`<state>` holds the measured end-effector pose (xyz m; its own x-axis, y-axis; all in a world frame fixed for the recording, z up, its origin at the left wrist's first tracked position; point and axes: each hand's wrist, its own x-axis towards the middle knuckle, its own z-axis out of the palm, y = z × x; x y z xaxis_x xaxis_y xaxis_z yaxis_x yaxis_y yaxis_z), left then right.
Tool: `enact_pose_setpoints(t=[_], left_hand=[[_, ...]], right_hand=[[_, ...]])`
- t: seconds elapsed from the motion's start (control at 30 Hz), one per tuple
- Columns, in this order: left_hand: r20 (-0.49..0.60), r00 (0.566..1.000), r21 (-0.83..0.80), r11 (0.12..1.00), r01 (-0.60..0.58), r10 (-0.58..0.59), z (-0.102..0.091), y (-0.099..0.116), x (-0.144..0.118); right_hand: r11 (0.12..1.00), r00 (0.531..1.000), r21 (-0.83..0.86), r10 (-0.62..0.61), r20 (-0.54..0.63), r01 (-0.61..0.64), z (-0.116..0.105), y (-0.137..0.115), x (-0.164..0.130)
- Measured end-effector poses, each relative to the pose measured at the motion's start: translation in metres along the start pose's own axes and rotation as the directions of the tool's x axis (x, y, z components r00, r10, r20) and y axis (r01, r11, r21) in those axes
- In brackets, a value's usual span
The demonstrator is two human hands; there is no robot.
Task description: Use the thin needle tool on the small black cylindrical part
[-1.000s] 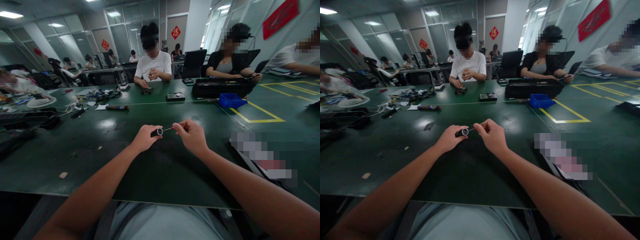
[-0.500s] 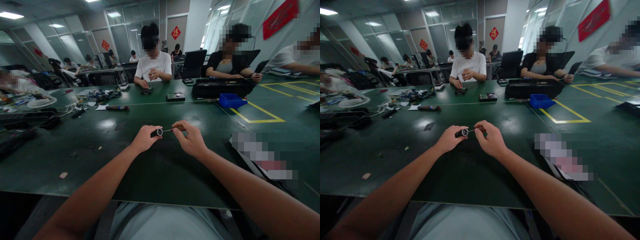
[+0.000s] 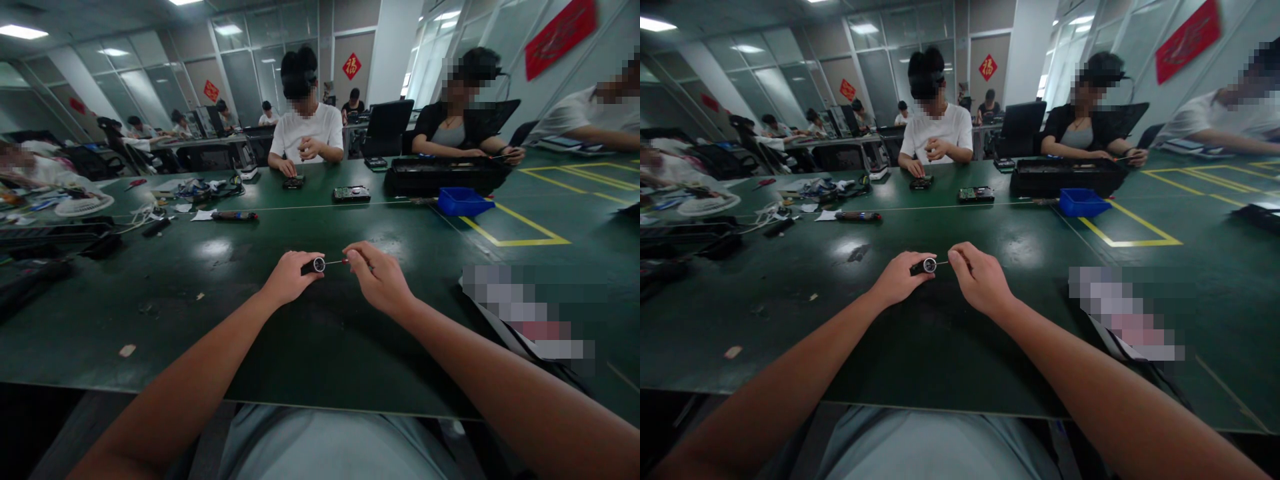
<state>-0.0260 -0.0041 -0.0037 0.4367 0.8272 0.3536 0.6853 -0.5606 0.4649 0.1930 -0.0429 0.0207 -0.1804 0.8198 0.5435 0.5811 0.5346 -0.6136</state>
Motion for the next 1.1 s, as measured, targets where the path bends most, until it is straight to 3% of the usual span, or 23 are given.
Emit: enact_pose_setpoints(t=[0.47,0.63,0.87,1.0,1.1], left_hand=[[0.000,1.000,-0.005,1.000,-0.017,0.017,0.002,-0.005,0.000],[-0.003,1.000,0.010,1.000,0.003,-0.003,0.001,-0.004,0.001],[-0.027,1.000,0.009,1.000,-0.014,0.014,0.001,-0.006,0.002],[0.045,0.993,0.012,0.994,-0.112,0.111,-0.001,-0.008,0.002],[0.071,0.991,0.046,0.992,-0.120,0.117,-0.002,-0.008,0.003]], right_hand=[[0.996,0.997,0.032,0.077,0.025,-0.078,0.001,0.001,0.001],[0.967,0.985,0.204,0.166,-0.042,-0.154,0.004,0.003,0.002],[0.851,0.959,0.465,0.283,-0.015,-0.244,0.013,0.010,0.005],[0.715,0.918,0.625,0.395,0.008,-0.313,0.019,0.023,0.009],[0.582,0.871,0.702,0.479,0.111,-0.410,0.019,0.033,0.014]])
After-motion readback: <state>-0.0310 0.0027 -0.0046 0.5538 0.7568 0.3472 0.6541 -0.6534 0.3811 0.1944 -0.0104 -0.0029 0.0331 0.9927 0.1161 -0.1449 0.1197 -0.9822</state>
